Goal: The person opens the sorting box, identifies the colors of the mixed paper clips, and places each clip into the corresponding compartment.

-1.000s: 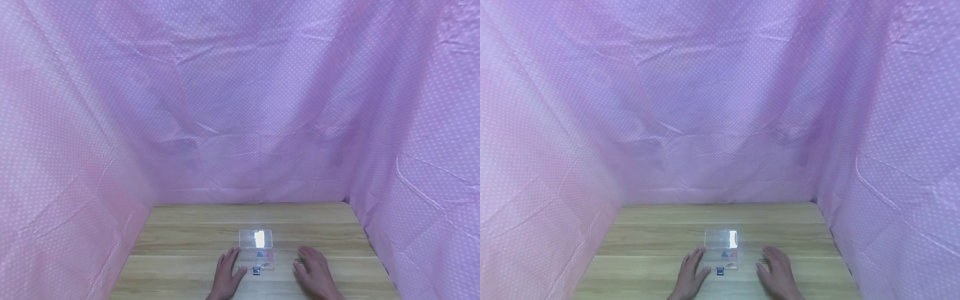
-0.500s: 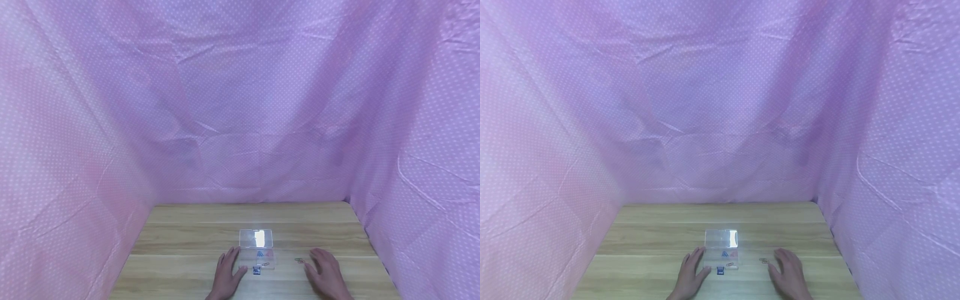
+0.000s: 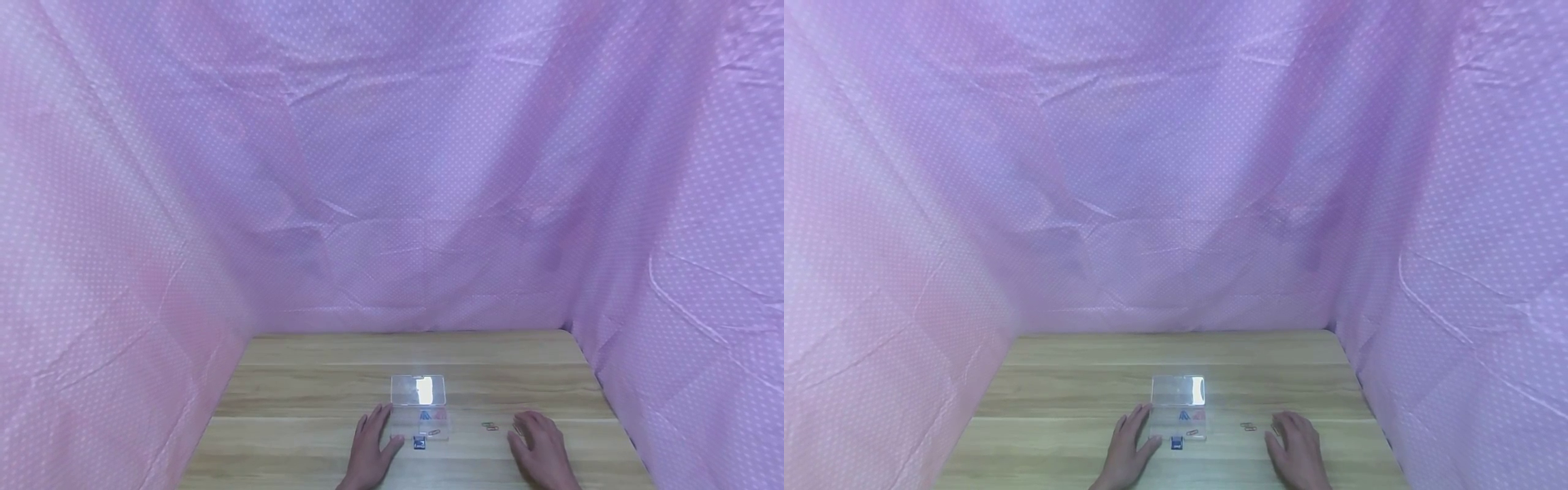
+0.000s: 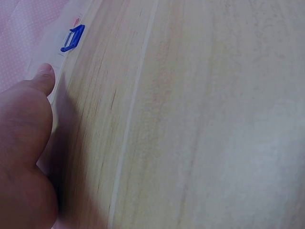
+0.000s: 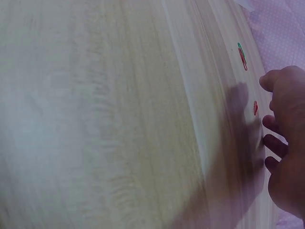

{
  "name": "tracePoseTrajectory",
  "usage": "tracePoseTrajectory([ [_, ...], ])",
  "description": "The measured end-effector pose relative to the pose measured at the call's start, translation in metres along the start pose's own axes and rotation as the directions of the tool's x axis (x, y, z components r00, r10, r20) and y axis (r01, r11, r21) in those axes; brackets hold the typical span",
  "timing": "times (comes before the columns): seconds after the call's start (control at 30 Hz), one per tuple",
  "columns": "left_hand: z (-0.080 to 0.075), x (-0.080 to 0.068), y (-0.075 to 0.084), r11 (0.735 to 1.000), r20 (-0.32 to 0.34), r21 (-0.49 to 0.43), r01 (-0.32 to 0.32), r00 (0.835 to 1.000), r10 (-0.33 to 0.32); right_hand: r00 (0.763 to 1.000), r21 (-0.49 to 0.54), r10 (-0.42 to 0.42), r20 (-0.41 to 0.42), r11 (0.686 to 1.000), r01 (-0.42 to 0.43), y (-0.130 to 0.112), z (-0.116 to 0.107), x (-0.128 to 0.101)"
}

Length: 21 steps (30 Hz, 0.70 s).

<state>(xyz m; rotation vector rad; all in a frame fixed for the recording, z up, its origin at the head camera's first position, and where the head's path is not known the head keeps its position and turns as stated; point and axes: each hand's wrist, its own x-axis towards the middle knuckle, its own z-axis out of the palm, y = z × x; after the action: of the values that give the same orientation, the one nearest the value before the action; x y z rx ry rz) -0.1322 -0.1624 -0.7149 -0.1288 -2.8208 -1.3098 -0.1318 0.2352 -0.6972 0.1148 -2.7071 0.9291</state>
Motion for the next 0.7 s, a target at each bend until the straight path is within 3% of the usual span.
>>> tracePoseTrajectory([
  [0.2, 0.001, 0.001, -0.001, 0.999, 0.011, -0.002, 0.034, 0.999, -0.034, 0.997, -0.007, 0.063, 0.040, 0.998, -0.063, 0.002, 0.002, 0.001],
  [0.47, -0.001, 0.001, -0.001, 0.999, 0.034, 0.012, 0.046, 0.998, -0.046, 0.993, -0.015, -0.035, -0.111, 0.999, 0.034, 0.006, 0.010, 0.000],
  [0.7, 0.001, 0.004, -0.005, 0.995, 0.072, 0.031, 0.092, 0.993, -0.094, 0.991, -0.015, -0.021, -0.133, 1.000, 0.019, 0.007, 0.015, -0.001],
])
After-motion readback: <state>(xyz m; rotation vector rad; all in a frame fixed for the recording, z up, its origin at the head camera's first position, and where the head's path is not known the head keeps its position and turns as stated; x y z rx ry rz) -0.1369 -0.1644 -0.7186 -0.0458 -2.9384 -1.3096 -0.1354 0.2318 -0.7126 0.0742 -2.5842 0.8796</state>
